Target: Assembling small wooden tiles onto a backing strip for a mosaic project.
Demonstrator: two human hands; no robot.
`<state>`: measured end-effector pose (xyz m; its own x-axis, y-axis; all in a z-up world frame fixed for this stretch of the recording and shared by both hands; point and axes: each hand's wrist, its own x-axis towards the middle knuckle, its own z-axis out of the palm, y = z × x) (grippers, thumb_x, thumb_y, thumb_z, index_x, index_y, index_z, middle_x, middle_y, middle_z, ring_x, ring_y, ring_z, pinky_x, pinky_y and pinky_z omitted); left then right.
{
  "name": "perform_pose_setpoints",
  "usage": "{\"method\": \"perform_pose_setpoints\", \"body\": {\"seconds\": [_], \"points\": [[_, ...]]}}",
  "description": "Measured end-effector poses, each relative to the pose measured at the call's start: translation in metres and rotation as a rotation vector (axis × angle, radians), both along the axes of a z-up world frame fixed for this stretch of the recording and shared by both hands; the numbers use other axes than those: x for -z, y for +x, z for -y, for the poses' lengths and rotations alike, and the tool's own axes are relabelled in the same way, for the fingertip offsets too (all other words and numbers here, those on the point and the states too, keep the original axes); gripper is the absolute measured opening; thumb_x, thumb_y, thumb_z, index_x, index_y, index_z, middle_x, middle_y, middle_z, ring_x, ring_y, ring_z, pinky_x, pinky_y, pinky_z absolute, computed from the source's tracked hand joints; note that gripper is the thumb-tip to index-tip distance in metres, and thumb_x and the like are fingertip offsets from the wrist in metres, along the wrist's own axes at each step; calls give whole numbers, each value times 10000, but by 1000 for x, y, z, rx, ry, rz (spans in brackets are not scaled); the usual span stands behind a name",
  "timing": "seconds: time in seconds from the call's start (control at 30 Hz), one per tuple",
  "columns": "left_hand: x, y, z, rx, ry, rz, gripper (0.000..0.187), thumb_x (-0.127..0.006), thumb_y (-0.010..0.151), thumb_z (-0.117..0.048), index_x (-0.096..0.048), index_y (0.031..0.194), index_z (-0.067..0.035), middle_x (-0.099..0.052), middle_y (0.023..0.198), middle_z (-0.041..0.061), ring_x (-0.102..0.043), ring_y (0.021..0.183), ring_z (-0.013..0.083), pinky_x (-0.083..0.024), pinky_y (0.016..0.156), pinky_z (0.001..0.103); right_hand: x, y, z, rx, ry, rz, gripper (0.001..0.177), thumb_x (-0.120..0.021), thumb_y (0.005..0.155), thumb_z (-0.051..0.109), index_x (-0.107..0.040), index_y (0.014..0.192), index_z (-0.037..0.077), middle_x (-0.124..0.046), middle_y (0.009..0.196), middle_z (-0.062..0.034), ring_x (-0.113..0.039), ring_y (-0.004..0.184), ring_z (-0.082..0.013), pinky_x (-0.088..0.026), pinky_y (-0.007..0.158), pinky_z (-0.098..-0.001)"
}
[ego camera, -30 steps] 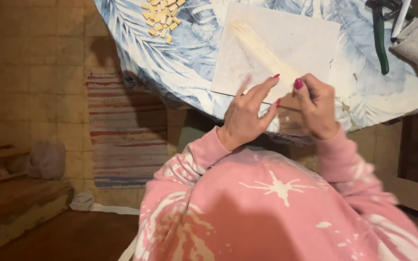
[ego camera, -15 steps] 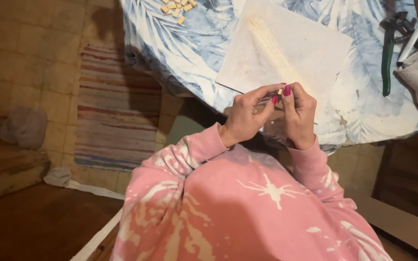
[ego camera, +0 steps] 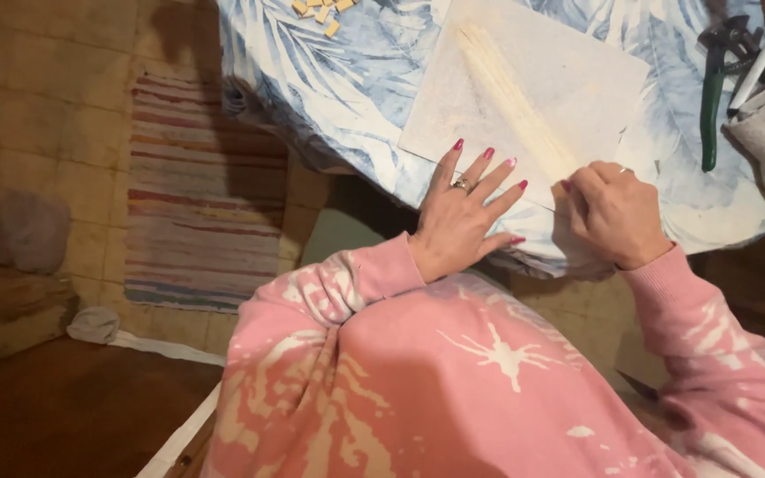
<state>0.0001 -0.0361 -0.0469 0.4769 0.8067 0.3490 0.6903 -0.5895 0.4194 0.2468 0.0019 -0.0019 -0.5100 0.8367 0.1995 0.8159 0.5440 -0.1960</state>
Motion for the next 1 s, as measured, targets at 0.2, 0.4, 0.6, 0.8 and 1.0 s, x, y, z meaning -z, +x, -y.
{"method": "perform_pose_setpoints", "body": {"seconds": [0.2, 0.4, 0.6, 0.8, 1.0], "points": [[-2, -5, -4, 21, -17, -87, 753, -685, 844, -633, -599, 1430, -168, -511, 1530, 119, -437, 1454, 330, -150, 1246, 618, 2, -13, -12, -4, -2, 90, 127, -682, 938, 114, -634, 832, 64, -606, 784, -120, -641, 751, -364, -509, 642, -477], [0, -7, -2, 19, -26, -86, 782, -697, 823, -636, -589, 1437, -164, -515, 1524, 127, -431, 1436, 335, -155, 1238, 623, 7, -26, -33, -63, -19, 130, 123, -700, 942, 146, -661, 851, 73, -620, 792, -131, -623, 697, -374, -501, 610, -486], [3, -8, -2, 28, -27, -32, 805, -726, 790, -634, -591, 1425, -158, -509, 1508, 130, -406, 1446, 342, -172, 1236, 625, 13, -17, -35, -66, -16, 145, 117, -677, 965, 129, -646, 868, 72, -632, 823, -104, -656, 776, -348, -508, 634, -470], [3, -7, -1, 30, -41, -50, 814, -728, 810, -641, -587, 1433, -136, -500, 1510, 136, -400, 1450, 354, -179, 1246, 622, 5, -14, -28, -54, -72, 13, 49, -683, 985, 92, -689, 954, 55, -652, 864, -118, -633, 749, -327, -502, 654, -422], [3, -6, -3, 43, -43, -67, 837, -708, 810, -672, -579, 1437, -132, -503, 1520, 139, -380, 1475, 359, -160, 1252, 628, 1, -19, -25, 248, -541, -498, 207, -610, 1115, 148, -672, 974, 10, -528, 685, -16, -417, 629, -67, -354, 565, -275]]}}
